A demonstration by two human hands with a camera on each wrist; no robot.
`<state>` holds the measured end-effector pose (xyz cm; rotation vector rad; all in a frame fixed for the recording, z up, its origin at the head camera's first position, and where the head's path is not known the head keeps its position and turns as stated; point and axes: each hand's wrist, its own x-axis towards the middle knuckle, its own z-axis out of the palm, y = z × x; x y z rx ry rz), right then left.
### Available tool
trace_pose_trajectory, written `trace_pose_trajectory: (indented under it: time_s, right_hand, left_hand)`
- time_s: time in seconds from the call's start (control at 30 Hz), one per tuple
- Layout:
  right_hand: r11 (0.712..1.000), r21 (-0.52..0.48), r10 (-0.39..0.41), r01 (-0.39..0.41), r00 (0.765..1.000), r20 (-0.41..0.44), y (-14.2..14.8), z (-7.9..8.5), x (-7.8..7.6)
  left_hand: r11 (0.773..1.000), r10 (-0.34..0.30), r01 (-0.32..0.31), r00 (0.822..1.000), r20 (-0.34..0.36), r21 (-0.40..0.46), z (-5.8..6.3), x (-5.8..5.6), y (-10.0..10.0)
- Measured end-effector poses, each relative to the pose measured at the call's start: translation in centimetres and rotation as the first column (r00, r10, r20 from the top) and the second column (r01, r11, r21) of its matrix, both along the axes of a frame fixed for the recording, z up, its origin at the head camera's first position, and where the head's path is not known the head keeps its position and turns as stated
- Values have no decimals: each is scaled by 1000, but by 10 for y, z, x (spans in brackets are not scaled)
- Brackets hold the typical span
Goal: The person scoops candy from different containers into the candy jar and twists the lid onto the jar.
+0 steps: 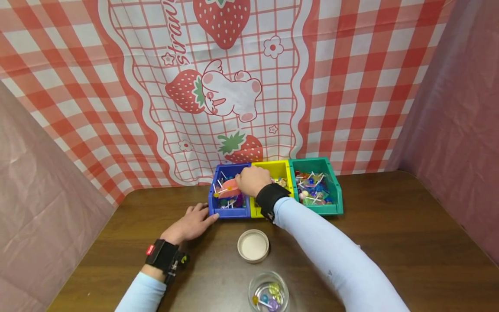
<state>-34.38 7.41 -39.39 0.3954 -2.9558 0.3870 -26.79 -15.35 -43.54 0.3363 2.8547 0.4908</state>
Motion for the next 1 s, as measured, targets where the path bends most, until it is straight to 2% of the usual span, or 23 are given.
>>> trace_pose_trajectory:
  time_s: [0.33,0.53,0.7,1.0]
  right_hand:
    - [1000,-5,-12,13,1000,13,6,0,0]
    - [999,-43,-3,5,999,41,12,-2,0]
    - [994,-106,2,5,998,66,18,-3,2]
    - [965,-262,40,-8,992,116,27,-5,6]
  left_hand:
    - [1000,-5,5,1000,-1,4,-1,-2,0]
    - [1000,-4,4,1000,-4,0,-1,-2,0]
    - [1000,-3,3,1000,-3,4,-1,-1,1]
    - [1000,-2,2,1000,-5,-1,-1,-1,1]
